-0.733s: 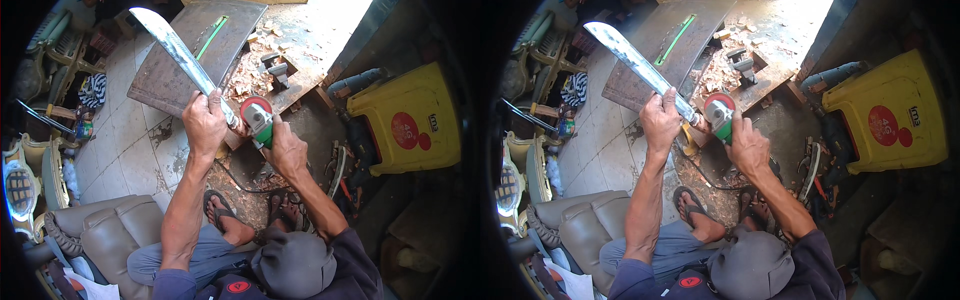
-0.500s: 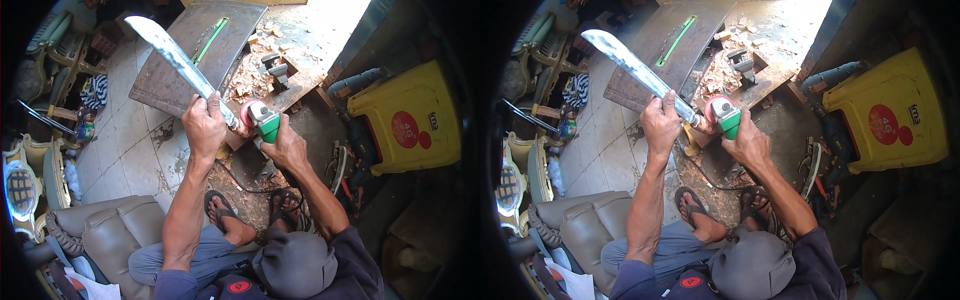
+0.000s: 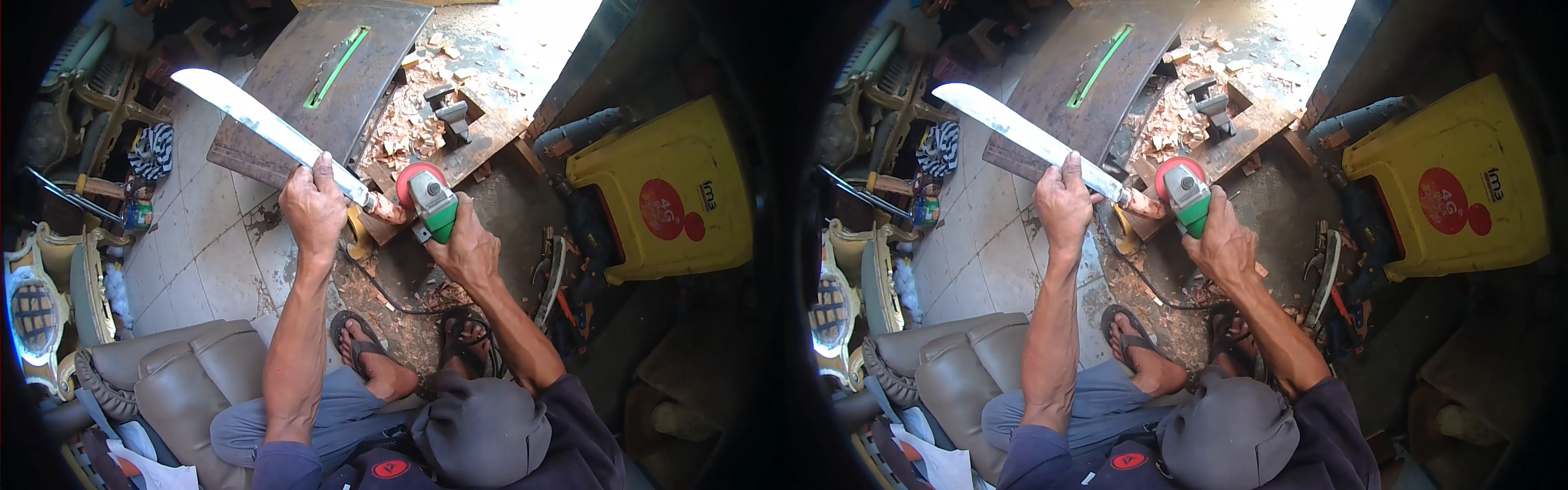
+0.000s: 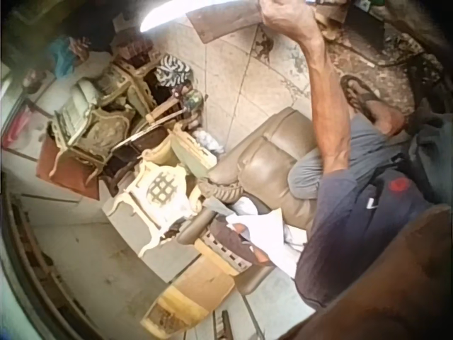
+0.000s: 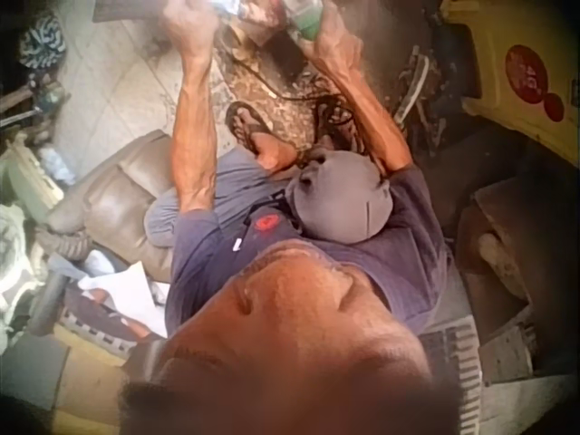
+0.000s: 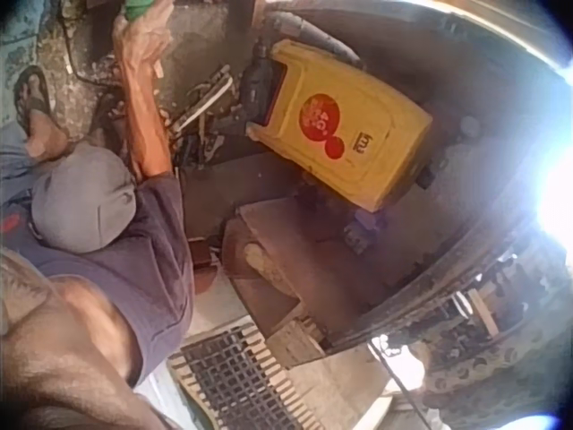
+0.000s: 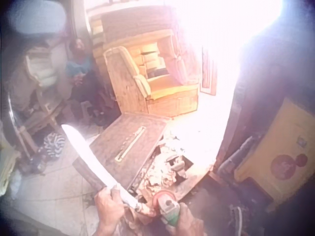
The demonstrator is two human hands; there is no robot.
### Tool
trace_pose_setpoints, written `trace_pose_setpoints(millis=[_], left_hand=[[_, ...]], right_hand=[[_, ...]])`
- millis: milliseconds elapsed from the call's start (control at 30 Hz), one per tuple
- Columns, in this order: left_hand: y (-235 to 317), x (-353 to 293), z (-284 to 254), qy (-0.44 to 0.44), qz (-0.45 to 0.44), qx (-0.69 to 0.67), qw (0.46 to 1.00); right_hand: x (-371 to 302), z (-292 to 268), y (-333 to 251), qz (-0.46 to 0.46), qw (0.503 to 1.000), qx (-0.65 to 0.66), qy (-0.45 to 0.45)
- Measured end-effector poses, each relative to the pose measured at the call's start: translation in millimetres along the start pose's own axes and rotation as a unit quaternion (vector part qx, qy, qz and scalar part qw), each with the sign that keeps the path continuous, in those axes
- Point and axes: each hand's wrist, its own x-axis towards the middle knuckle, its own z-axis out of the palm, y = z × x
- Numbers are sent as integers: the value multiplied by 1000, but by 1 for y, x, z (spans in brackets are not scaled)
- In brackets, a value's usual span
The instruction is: The person uses a handheld power angle grinder to sharpen and shape the edge of a large metal blade while holding it by its wooden handle.
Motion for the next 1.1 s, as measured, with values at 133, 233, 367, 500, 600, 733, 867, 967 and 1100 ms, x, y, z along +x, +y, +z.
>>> trace_pose_setpoints(millis=[133, 233, 367, 500, 600, 733, 867, 967, 1100], left_hand=[[0, 6, -3, 6, -16, -29, 999], [5, 4, -8, 6, -45, -34, 998], [1, 9, -8, -6, -81, -41, 996], [-1, 13, -9, 6, -106, -63, 992], [-4, 12, -10, 2, -108, -59, 992], [-6, 11, -8, 6, -110, -70, 991], [-13, 10, -7, 42, -91, -100, 990], [-9, 9, -7, 27, -100, -91, 990], [-5, 6, -9, 2, -106, -71, 992]], right_hand=[[5, -3, 0, -12, 999, 24, -20], [3, 1, -3, -1, 1000, -24, 12], [2, -1, 6, -11, 1000, -13, 7], [0, 2, 7, -21, 1000, -15, 4], [-4, 5, 4, -15, 1000, -14, 10], [-6, 4, 9, -10, 1000, -9, -6], [-8, 3, 4, -3, 1000, -17, 1], [-9, 4, 7, -2, 1000, -14, 1], [-10, 4, 9, -9, 1000, -20, 6]])
